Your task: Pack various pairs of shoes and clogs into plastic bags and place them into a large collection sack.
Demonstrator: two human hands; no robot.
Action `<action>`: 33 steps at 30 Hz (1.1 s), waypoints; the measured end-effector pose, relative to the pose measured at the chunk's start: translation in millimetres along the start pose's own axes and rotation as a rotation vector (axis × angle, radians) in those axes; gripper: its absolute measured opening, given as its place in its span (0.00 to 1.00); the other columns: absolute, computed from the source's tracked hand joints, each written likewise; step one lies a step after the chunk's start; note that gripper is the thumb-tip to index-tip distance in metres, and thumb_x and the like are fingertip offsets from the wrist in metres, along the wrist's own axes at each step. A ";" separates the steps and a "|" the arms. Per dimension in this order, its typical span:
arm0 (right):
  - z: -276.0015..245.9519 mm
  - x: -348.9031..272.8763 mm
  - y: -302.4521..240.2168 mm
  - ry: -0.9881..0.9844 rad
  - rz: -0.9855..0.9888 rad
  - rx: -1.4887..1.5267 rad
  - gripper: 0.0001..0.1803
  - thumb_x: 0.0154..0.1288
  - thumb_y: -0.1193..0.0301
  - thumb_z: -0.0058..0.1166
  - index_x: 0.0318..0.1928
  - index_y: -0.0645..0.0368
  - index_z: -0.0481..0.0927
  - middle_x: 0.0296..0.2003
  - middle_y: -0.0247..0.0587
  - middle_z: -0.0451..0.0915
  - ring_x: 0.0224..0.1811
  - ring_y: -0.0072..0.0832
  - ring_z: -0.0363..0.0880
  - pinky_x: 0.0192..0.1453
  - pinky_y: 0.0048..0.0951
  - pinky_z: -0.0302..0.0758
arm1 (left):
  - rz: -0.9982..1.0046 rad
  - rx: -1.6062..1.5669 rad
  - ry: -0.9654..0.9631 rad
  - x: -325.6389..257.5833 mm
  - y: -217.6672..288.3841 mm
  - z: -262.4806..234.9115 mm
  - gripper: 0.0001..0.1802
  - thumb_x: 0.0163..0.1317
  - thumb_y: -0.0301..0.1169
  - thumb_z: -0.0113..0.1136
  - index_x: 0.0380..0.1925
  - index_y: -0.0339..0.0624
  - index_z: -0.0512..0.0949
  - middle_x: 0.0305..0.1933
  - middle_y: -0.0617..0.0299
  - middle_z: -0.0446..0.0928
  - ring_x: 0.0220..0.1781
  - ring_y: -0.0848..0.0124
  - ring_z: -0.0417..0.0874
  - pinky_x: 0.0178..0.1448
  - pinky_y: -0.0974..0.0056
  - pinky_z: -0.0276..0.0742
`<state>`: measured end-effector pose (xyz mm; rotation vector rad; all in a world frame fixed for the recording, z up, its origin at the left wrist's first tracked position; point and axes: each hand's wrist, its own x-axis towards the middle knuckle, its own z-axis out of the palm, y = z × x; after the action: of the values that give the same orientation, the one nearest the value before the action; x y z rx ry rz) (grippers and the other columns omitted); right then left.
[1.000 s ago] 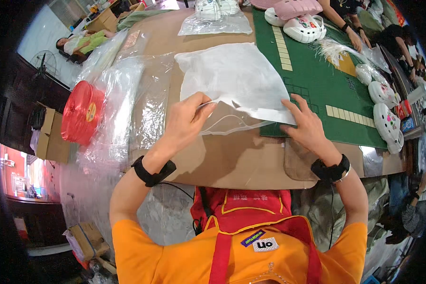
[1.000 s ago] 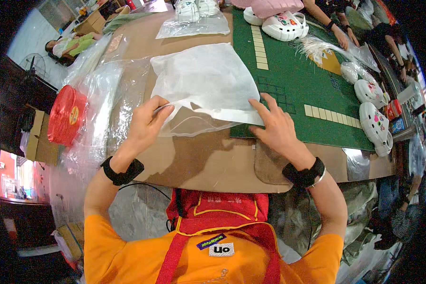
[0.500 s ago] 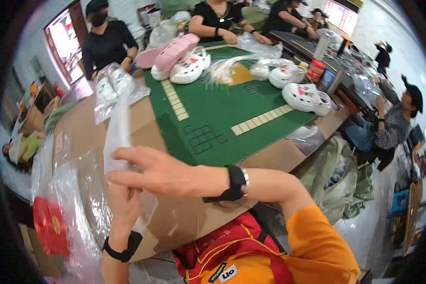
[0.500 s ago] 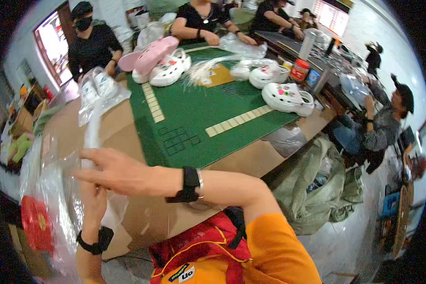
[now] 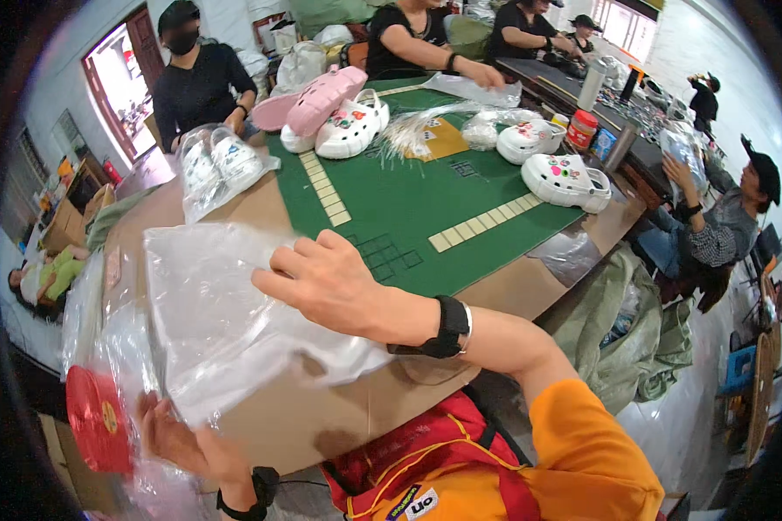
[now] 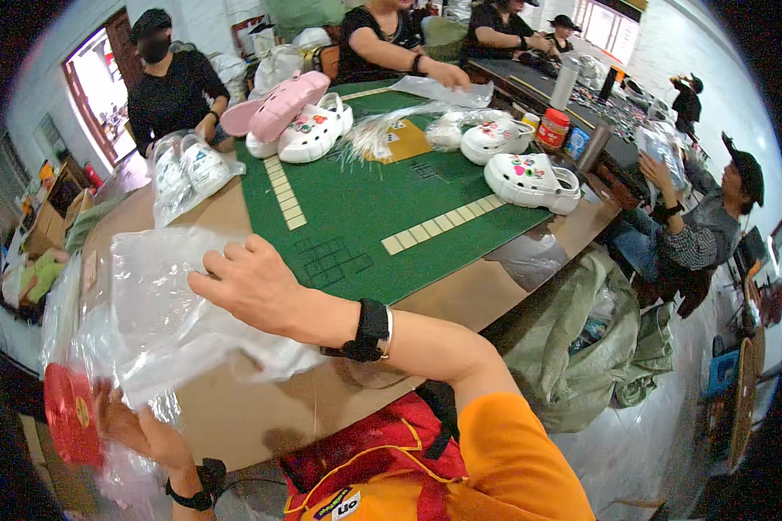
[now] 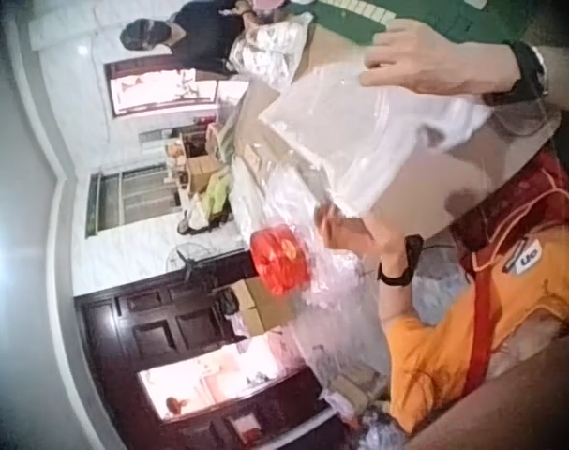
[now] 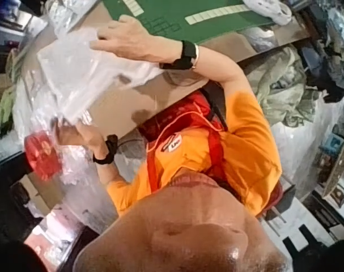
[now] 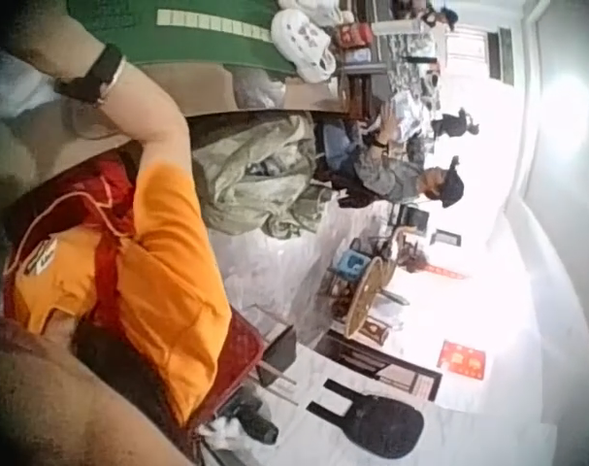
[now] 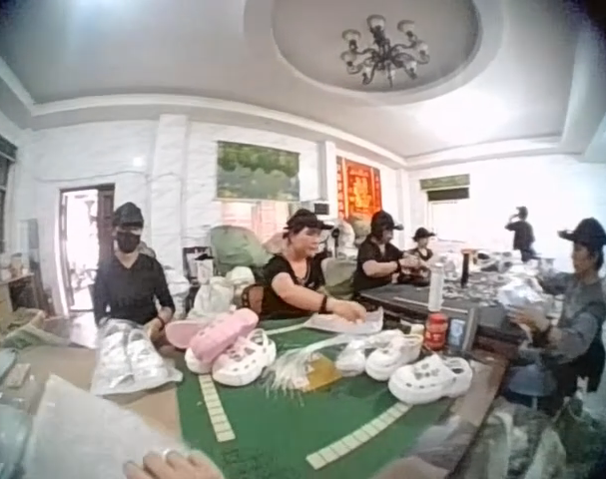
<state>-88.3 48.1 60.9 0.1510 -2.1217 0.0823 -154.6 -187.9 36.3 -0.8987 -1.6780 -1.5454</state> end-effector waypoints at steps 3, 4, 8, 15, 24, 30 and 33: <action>10.0 0.0 -18.7 -0.063 -0.125 -0.091 0.12 0.46 0.69 0.50 0.36 0.48 0.73 0.24 0.28 0.67 0.26 0.23 0.68 0.29 0.27 0.59 | 0.769 0.339 -0.203 23.5 31.4 -15.5 0.17 0.52 0.30 0.57 0.43 0.41 0.68 0.58 0.49 0.62 0.58 0.48 0.62 0.59 0.46 0.59; 14.4 -0.9 -27.1 -0.116 -0.140 -0.074 0.12 0.46 0.69 0.50 0.36 0.48 0.73 0.24 0.28 0.67 0.26 0.23 0.68 0.29 0.27 0.60 | 0.760 0.361 -0.199 23.7 36.5 -11.5 0.17 0.52 0.30 0.57 0.43 0.41 0.68 0.58 0.49 0.62 0.58 0.48 0.62 0.59 0.46 0.59; 21.6 -7.8 -34.8 -0.204 -0.149 0.010 0.13 0.46 0.69 0.50 0.37 0.48 0.73 0.27 0.28 0.69 0.27 0.23 0.69 0.30 0.29 0.61 | 0.698 0.641 -0.803 9.6 21.0 10.3 0.10 0.47 0.27 0.56 0.32 0.44 0.78 0.54 0.49 0.67 0.58 0.50 0.64 0.57 0.46 0.60; 3.0 -38.9 -9.6 -0.361 -0.187 -0.159 0.15 0.45 0.73 0.51 0.38 0.49 0.74 0.29 0.31 0.71 0.31 0.27 0.70 0.34 0.31 0.62 | 0.514 0.730 -0.925 -4.3 -34.2 -12.7 0.15 0.46 0.28 0.51 0.37 0.45 0.77 0.43 0.58 0.74 0.41 0.66 0.74 0.43 0.62 0.66; -13.5 -39.5 6.5 -0.477 -0.042 -0.057 0.19 0.45 0.79 0.51 0.41 0.51 0.74 0.30 0.35 0.73 0.29 0.31 0.71 0.32 0.32 0.66 | 0.394 0.818 -0.818 -7.8 -51.3 -18.8 0.26 0.47 0.26 0.53 0.51 0.54 0.72 0.45 0.56 0.72 0.38 0.65 0.75 0.40 0.62 0.67; -20.4 -58.5 -0.4 -0.620 -0.500 0.041 0.25 0.46 0.78 0.50 0.49 0.44 0.74 0.46 0.37 0.72 0.30 0.27 0.70 0.32 0.29 0.67 | 0.148 0.749 -0.971 -22.0 -64.5 -27.8 0.30 0.47 0.23 0.51 0.54 0.59 0.69 0.45 0.53 0.70 0.38 0.56 0.76 0.43 0.55 0.71; -21.7 -67.7 8.9 -0.690 -0.428 -0.004 0.25 0.47 0.77 0.50 0.49 0.45 0.74 0.49 0.38 0.71 0.31 0.27 0.71 0.33 0.29 0.67 | 0.154 0.671 -0.882 -25.0 -77.5 -26.5 0.23 0.47 0.24 0.52 0.47 0.53 0.73 0.41 0.57 0.72 0.37 0.60 0.77 0.41 0.57 0.71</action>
<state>-35.9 64.6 14.8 0.7112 -2.7153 -0.2646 -206.1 -220.0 -24.2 -1.3636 -2.4173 -0.3652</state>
